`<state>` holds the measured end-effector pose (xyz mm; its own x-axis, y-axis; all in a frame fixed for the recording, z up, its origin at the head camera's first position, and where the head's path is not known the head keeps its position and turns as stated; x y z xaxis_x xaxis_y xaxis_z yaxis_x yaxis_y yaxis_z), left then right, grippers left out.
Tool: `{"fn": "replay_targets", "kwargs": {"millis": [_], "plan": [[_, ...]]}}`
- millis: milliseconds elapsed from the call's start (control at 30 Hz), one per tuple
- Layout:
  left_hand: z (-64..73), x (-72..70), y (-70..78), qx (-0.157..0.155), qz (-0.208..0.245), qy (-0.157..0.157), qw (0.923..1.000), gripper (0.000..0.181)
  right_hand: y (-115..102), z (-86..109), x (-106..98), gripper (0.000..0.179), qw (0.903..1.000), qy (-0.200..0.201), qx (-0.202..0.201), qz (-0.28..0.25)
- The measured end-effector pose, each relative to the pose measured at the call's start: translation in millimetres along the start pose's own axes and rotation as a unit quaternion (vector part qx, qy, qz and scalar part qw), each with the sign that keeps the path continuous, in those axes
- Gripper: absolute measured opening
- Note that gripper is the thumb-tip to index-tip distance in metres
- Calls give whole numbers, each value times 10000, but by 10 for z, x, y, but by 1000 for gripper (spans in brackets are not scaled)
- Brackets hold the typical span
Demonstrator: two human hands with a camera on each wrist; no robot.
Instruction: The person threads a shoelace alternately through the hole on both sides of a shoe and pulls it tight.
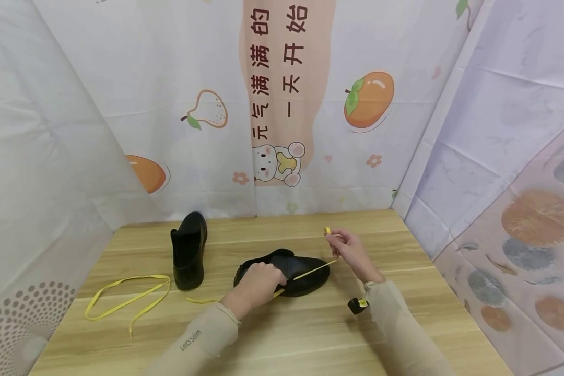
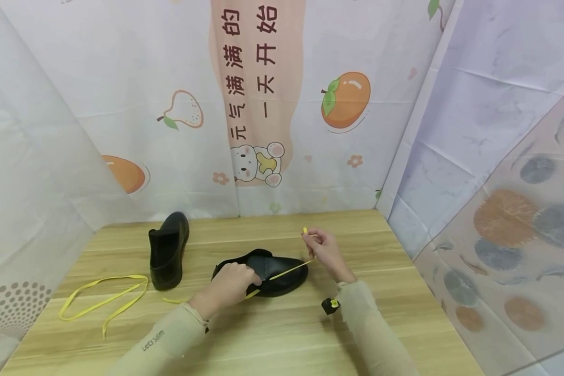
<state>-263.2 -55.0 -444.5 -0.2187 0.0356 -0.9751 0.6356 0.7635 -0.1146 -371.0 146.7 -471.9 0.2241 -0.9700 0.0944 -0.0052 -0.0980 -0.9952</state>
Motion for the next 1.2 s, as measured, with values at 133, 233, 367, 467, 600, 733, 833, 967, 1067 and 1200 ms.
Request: {"fn": "replay_targets", "kwargs": {"millis": [133,233,367,467,600,733,833,967,1067,1200], "plan": [[4,28,-40,-15,165,-115,9998,27,-4,9,42,26,9987,-268,-150,397],[0,59,-88,-61,334,-270,9991,32,-7,8,48,26,9980,-308,-269,473],[-13,84,-128,-91,525,-466,9975,37,0,8,67,26,9979,-392,-235,461],[-19,93,-137,-92,590,-533,9968,38,3,21,98,27,9970,-543,-148,541],[-20,82,-140,-87,650,-519,9965,40,8,65,152,28,9912,-932,-73,938],[-16,65,-138,-90,712,-523,9961,42,69,131,247,29,9705,-1811,129,1589],[-17,73,-145,-117,725,-577,9956,42,132,180,338,28,9456,-2484,205,2091],[-26,84,-155,-126,707,-601,9956,41,186,188,430,21,9232,-2847,-37,2581],[-32,84,-157,-122,705,-579,9958,41,207,172,487,15,9153,-2851,-263,2833],[-40,74,-152,-123,703,-619,9955,39,212,179,564,15,9045,-2769,-488,3206]]}}
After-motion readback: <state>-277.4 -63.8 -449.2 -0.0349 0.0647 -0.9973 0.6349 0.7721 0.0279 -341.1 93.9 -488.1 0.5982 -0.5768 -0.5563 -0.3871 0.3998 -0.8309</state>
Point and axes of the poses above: each hand's wrist, its own z-axis away from the middle knuckle, its own x-axis out of the palm, y = z × x, the point moved 8 cm from there along -z, towards the middle knuckle, and after that the axes turned 11 degrees about -z, right-handed, at the moved point
